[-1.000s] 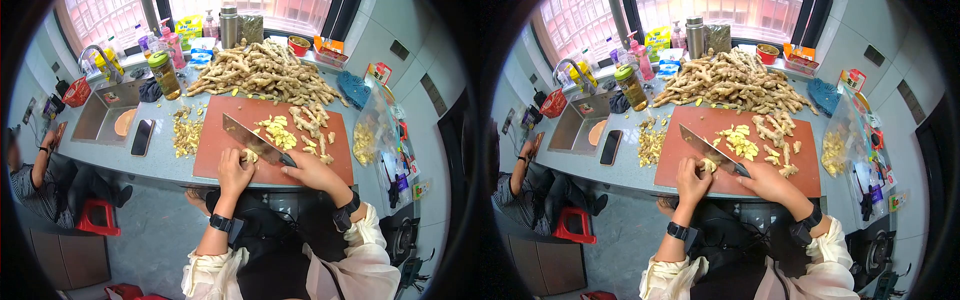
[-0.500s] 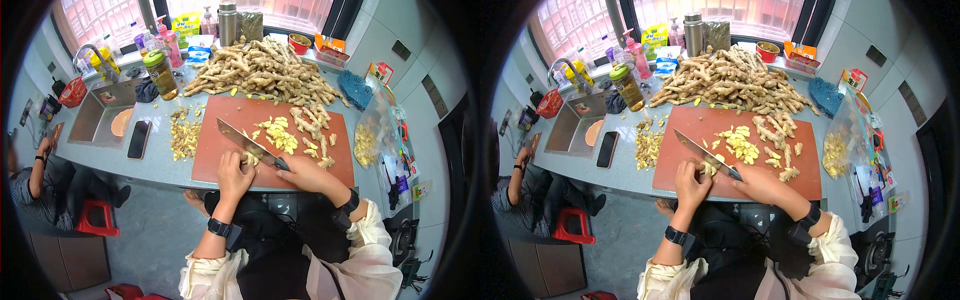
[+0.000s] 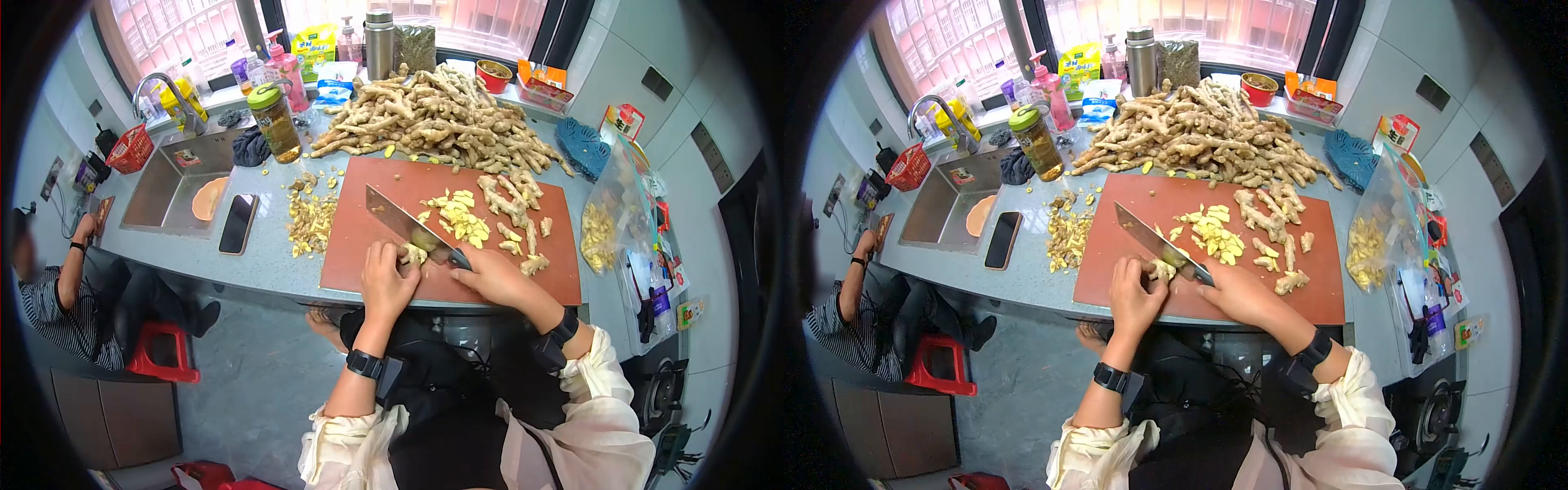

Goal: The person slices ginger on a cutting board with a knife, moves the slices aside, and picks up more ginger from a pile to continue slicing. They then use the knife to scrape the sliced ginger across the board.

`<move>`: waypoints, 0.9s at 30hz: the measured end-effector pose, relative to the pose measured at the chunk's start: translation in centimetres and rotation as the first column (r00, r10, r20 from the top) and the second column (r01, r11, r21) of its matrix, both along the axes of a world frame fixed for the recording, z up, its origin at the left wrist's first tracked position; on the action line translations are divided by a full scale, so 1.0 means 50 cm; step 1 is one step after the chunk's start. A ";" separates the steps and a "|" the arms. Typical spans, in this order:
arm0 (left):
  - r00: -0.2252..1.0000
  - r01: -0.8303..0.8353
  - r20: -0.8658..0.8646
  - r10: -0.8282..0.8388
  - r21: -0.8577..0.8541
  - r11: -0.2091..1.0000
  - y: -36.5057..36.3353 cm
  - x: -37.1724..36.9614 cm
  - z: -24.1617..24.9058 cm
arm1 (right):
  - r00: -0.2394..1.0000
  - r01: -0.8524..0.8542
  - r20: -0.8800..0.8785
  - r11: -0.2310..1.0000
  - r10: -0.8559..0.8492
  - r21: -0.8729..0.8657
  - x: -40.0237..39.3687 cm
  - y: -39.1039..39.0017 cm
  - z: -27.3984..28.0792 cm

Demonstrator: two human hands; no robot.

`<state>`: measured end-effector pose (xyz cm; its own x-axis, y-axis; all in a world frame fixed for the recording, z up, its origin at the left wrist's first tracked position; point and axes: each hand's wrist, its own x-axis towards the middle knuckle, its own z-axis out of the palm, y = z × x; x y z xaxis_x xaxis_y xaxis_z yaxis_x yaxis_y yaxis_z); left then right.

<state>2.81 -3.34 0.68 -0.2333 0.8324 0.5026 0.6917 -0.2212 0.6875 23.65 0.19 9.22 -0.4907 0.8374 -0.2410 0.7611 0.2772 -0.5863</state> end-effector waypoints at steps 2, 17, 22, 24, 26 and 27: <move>1.000 0.004 -0.002 -0.004 0.014 1.000 0.004 -0.001 -0.009 | 0.997 0.000 -0.073 0.998 0.005 0.069 0.027 -0.006 -0.012; 0.996 0.074 0.056 -0.075 0.032 0.997 0.011 -0.017 -0.007 | 0.963 0.123 -0.232 0.991 -0.134 -0.058 0.073 -0.030 -0.010; 0.999 0.039 0.026 -0.037 -0.084 0.996 0.018 -0.022 -0.005 | 0.953 0.154 -0.240 0.977 -0.187 -0.150 0.075 -0.036 0.007; 0.997 0.038 0.070 -0.032 -0.091 0.995 0.019 -0.020 -0.001 | 0.948 0.146 -0.266 0.982 -0.174 -0.121 0.078 -0.038 0.007; 0.994 0.046 0.104 -0.037 -0.087 0.995 0.013 -0.018 0.005 | 0.951 0.145 -0.259 0.984 -0.168 -0.107 0.078 -0.042 0.016; 0.989 0.053 0.140 -0.041 -0.083 0.995 0.010 -0.017 0.007 | 0.951 0.146 -0.260 0.984 -0.169 -0.106 0.080 -0.041 0.014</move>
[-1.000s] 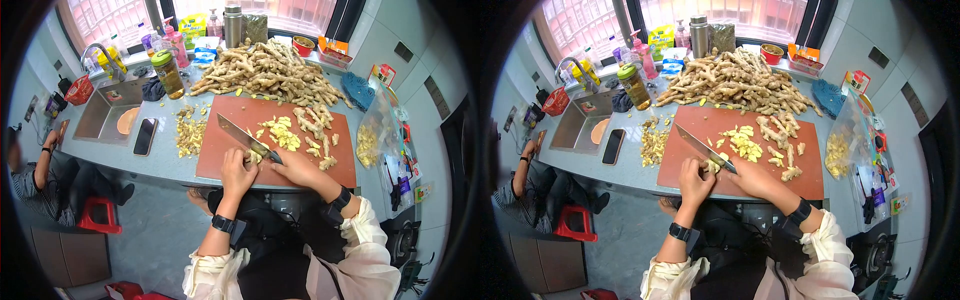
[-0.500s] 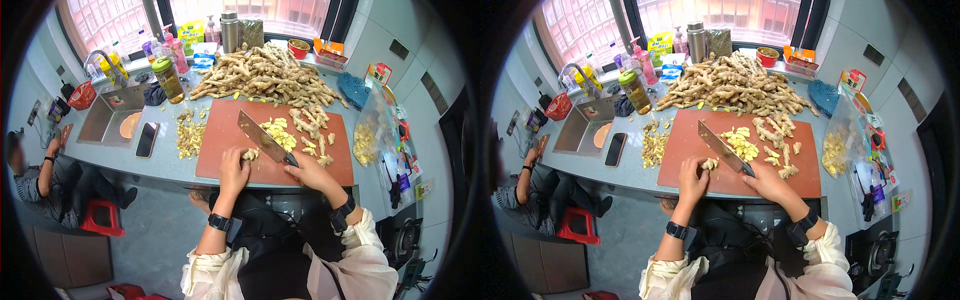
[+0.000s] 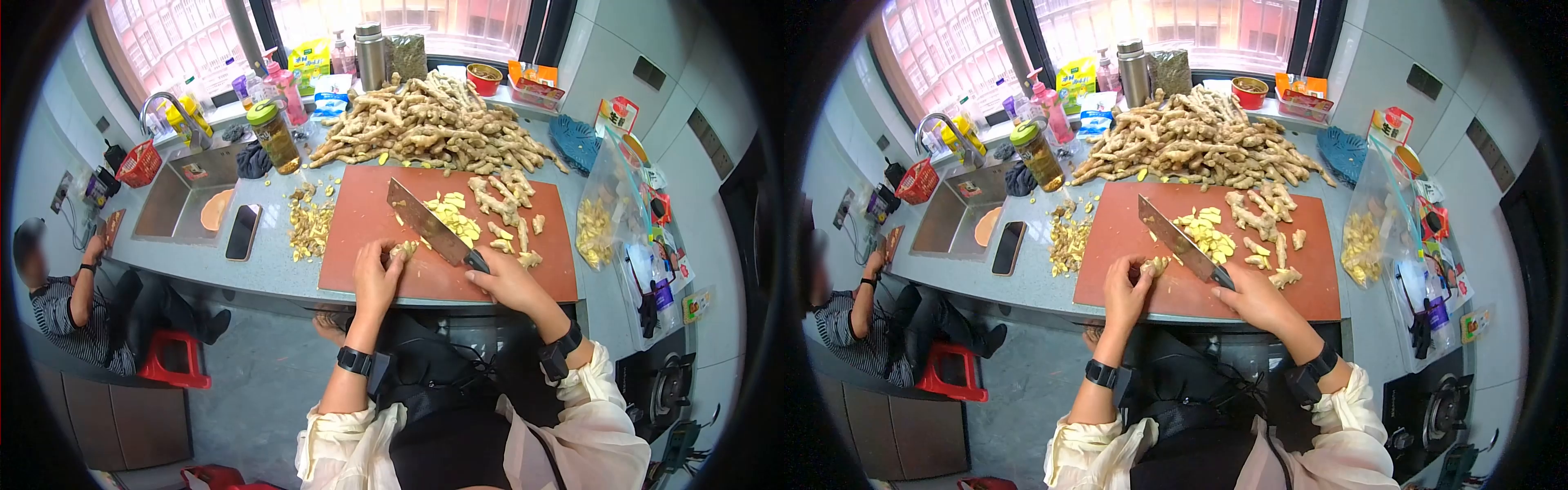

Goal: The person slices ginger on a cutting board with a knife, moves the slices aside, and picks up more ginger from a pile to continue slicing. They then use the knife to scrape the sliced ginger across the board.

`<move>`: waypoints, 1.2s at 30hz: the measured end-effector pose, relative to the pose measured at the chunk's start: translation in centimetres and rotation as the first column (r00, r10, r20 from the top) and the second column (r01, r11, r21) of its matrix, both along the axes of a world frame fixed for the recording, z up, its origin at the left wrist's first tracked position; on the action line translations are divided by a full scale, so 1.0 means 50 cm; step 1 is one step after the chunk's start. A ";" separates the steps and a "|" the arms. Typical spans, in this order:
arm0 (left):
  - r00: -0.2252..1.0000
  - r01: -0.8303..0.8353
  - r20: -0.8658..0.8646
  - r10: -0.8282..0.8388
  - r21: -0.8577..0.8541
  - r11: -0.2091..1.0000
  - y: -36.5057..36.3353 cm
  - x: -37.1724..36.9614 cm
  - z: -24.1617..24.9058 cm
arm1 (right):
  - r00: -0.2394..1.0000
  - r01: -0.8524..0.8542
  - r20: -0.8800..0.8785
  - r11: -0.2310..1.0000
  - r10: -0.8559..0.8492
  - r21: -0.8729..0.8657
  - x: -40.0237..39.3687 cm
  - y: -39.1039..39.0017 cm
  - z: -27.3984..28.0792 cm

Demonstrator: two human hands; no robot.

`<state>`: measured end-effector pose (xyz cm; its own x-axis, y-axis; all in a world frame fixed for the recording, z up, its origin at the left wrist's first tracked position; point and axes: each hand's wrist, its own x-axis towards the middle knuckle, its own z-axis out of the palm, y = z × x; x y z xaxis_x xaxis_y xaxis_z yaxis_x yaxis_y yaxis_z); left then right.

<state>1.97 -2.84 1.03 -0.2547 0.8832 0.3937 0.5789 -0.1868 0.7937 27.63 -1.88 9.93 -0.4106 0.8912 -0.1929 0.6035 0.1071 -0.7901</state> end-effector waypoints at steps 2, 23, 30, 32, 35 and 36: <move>0.999 -0.007 0.046 0.006 0.019 1.000 -0.002 0.002 -0.011 | 0.999 -0.030 0.026 0.998 0.029 0.046 0.004 0.001 -0.006; 0.990 0.062 0.128 -0.061 -0.005 0.998 -0.006 -0.004 0.002 | 0.944 -0.234 0.269 0.964 0.194 0.126 -0.018 0.025 0.024; 0.980 0.095 0.172 -0.102 0.050 0.994 0.000 -0.007 -0.005 | 0.901 -0.277 0.367 0.958 0.230 0.078 -0.038 0.047 0.034; 0.979 0.096 0.175 -0.102 0.041 0.995 0.000 -0.007 -0.004 | 0.893 -0.278 0.391 0.957 0.223 0.088 -0.057 0.052 0.020; 0.981 0.092 0.166 -0.098 0.041 0.995 -0.001 -0.010 -0.007 | 0.893 -0.240 0.415 0.964 0.173 0.114 -0.089 0.056 -0.004; 0.983 0.089 0.157 -0.096 0.050 0.995 -0.001 -0.009 -0.008 | 0.894 -0.241 0.413 0.964 0.173 0.116 -0.090 0.056 -0.013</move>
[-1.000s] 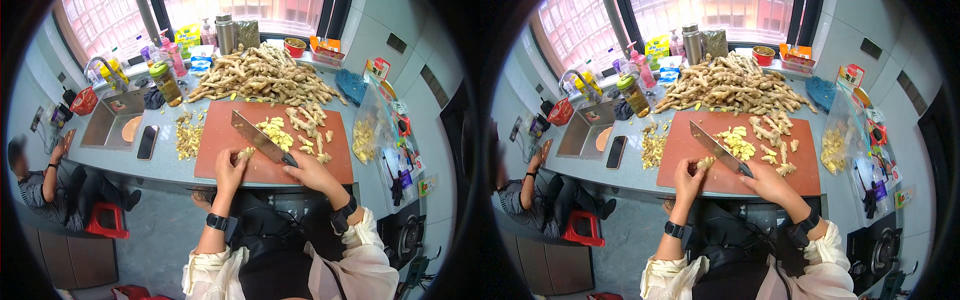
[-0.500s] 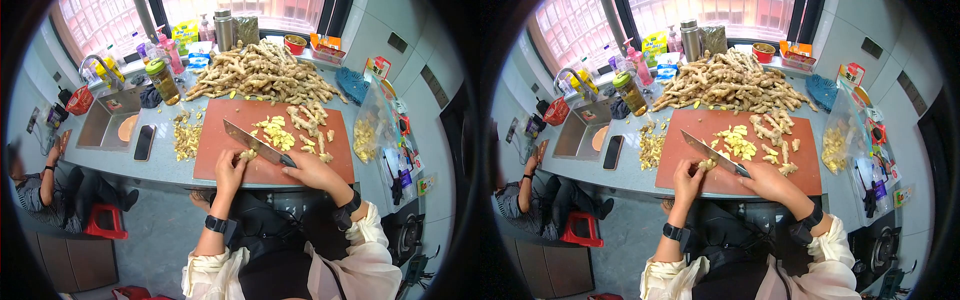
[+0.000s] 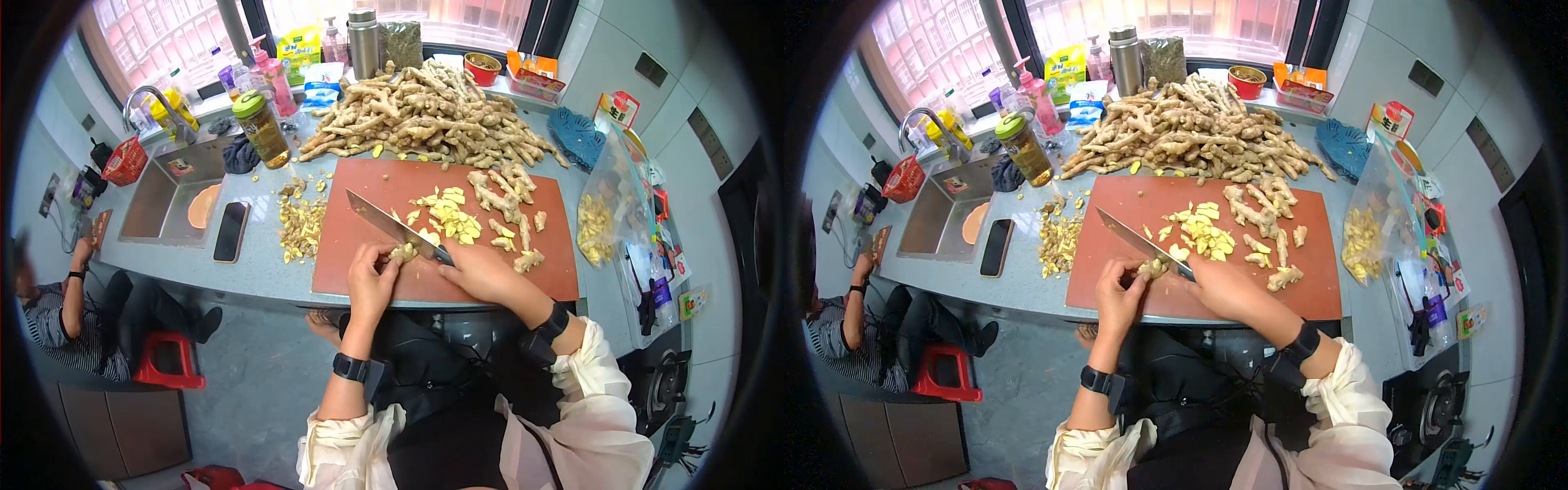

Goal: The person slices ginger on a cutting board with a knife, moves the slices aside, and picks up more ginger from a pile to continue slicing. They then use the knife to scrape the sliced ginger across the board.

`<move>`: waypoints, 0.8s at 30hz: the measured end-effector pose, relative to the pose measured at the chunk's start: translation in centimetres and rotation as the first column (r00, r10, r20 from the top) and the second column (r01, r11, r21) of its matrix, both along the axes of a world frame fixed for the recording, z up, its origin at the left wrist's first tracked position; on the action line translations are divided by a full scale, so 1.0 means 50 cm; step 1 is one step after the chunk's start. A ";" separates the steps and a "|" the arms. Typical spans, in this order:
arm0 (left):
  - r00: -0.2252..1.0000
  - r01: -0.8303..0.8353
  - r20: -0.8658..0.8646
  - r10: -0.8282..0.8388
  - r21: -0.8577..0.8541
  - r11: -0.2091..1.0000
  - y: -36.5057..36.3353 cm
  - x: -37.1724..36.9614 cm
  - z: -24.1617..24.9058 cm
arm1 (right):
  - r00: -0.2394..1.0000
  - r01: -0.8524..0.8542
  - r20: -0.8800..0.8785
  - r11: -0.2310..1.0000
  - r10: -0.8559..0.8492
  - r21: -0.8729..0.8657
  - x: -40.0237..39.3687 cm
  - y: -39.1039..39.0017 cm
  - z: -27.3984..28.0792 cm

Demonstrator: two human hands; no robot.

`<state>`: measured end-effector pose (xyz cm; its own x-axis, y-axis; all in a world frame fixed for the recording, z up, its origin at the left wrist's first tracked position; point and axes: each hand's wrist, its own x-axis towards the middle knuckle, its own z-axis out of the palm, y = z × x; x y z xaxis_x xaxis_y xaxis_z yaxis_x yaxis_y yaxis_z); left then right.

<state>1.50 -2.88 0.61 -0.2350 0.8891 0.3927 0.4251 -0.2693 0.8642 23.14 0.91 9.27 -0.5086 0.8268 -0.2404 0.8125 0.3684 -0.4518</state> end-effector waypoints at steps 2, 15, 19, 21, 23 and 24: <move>1.000 -0.010 0.002 0.010 -0.005 1.000 -0.002 0.003 0.000 | 0.996 0.018 -0.086 0.997 -0.012 0.070 -0.003 -0.006 -0.008; 0.999 -0.053 -0.007 0.053 -0.074 0.996 -0.003 0.006 0.000 | 0.956 0.023 -0.294 1.000 -0.021 0.004 0.071 -0.032 0.048; 0.998 -0.055 -0.021 0.054 -0.042 0.998 -0.005 0.007 0.004 | 0.974 -0.021 -0.227 1.000 0.020 -0.002 0.064 -0.033 0.049; 0.999 -0.049 -0.006 0.049 -0.034 0.998 -0.004 0.007 0.005 | 0.981 -0.022 -0.193 1.000 0.019 -0.014 0.061 -0.033 0.051; 0.999 -0.049 -0.006 0.048 -0.034 0.998 -0.003 0.007 0.002 | 0.991 -0.009 -0.131 1.000 0.006 -0.023 0.056 -0.035 0.061; 0.999 -0.049 -0.008 0.048 -0.031 0.998 -0.002 0.006 0.001 | 0.991 -0.008 -0.130 1.000 0.005 -0.025 0.057 -0.036 0.063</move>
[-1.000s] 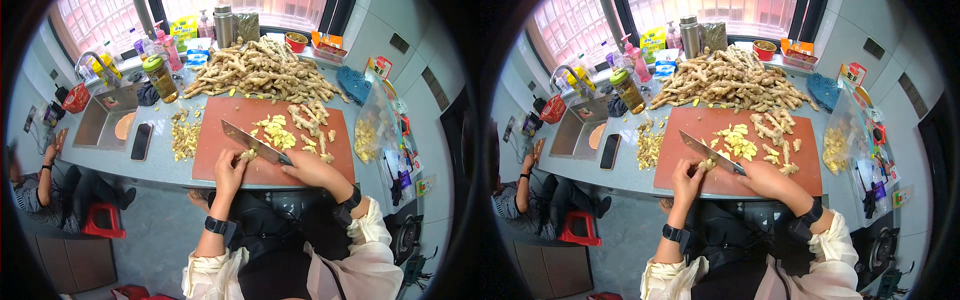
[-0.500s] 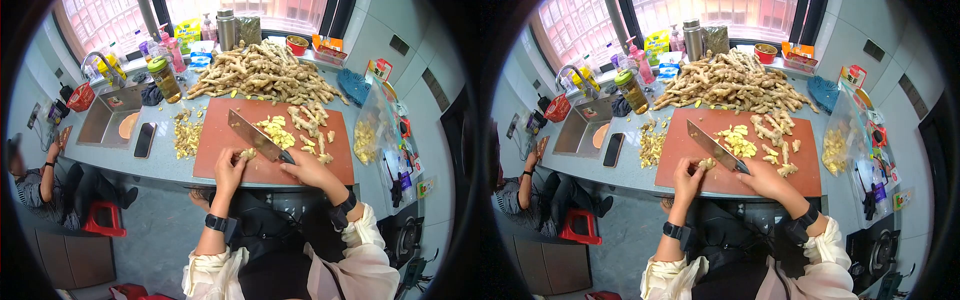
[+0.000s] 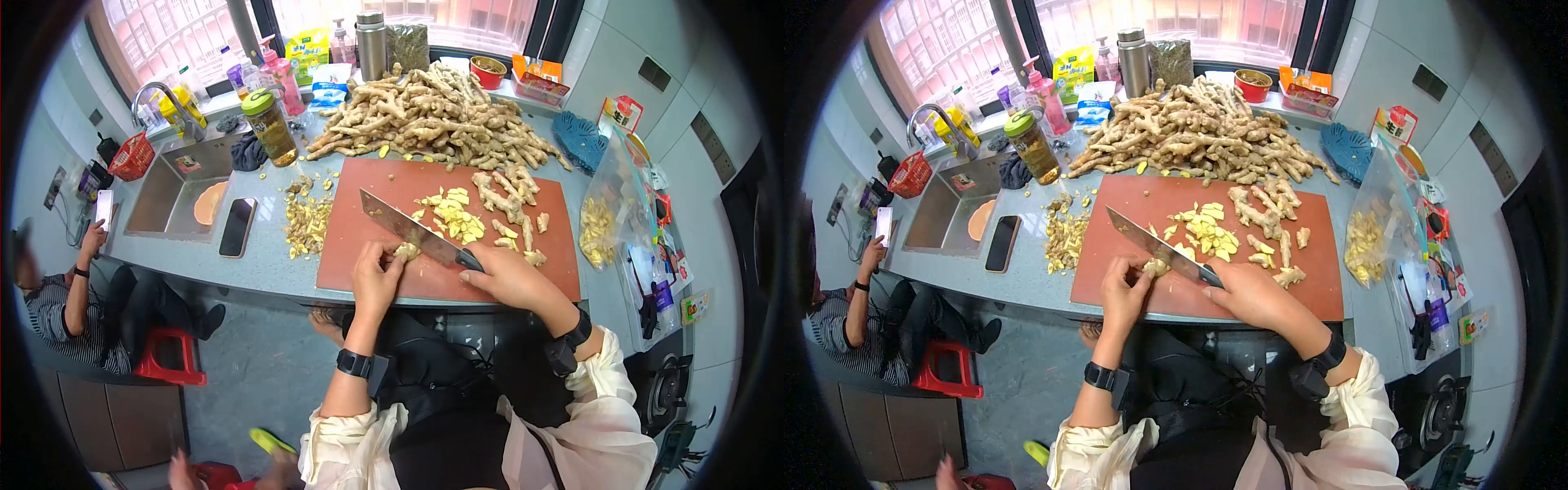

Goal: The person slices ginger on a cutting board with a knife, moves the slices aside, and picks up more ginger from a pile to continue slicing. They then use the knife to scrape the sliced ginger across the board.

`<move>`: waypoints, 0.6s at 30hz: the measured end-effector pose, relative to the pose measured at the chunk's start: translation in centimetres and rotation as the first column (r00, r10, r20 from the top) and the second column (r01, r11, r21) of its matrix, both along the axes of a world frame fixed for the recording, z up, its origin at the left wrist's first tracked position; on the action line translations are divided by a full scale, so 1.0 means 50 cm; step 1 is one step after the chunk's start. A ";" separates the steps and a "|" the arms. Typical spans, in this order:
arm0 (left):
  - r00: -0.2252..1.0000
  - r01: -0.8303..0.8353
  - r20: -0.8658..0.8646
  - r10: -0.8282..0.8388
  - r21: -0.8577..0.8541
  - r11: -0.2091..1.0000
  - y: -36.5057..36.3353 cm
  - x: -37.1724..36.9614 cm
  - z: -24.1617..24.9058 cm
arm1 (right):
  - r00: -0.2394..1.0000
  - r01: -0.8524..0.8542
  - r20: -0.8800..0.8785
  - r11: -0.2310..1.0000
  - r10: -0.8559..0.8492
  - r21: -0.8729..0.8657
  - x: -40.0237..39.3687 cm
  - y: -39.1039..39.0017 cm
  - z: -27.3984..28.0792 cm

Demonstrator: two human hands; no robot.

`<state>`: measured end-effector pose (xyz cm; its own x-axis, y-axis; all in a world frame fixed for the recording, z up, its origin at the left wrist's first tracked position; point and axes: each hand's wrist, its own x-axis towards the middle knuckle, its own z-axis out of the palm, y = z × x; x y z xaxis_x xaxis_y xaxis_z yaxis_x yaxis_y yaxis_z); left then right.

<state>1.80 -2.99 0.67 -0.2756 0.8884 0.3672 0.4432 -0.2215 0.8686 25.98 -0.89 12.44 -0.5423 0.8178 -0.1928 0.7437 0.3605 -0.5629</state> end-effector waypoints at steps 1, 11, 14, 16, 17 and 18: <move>1.000 0.000 0.001 0.000 -0.002 1.000 0.000 -0.001 0.000 | 1.000 -0.006 -0.004 1.000 0.006 0.015 0.001 -0.001 0.001; 1.000 0.025 0.012 -0.025 -0.007 1.000 0.002 -0.004 -0.004 | 0.999 -0.033 0.036 0.999 0.032 0.024 -0.005 0.003 0.013; 0.999 0.029 0.022 -0.028 -0.009 1.000 0.001 -0.002 -0.001 | 0.992 -0.042 0.122 0.998 0.037 0.039 -0.017 -0.001 0.026; 0.999 0.033 0.025 -0.033 -0.006 0.999 0.002 -0.003 -0.001 | 0.987 -0.046 0.156 0.998 0.040 0.034 -0.026 -0.002 0.036; 0.999 0.036 0.027 -0.036 -0.003 0.999 0.003 -0.003 -0.002 | 0.981 -0.051 0.188 0.998 0.044 0.029 -0.029 -0.002 0.038; 0.999 0.038 0.029 -0.038 0.001 0.999 0.003 -0.003 -0.003 | 0.981 -0.050 0.189 0.998 0.044 0.027 -0.030 -0.001 0.036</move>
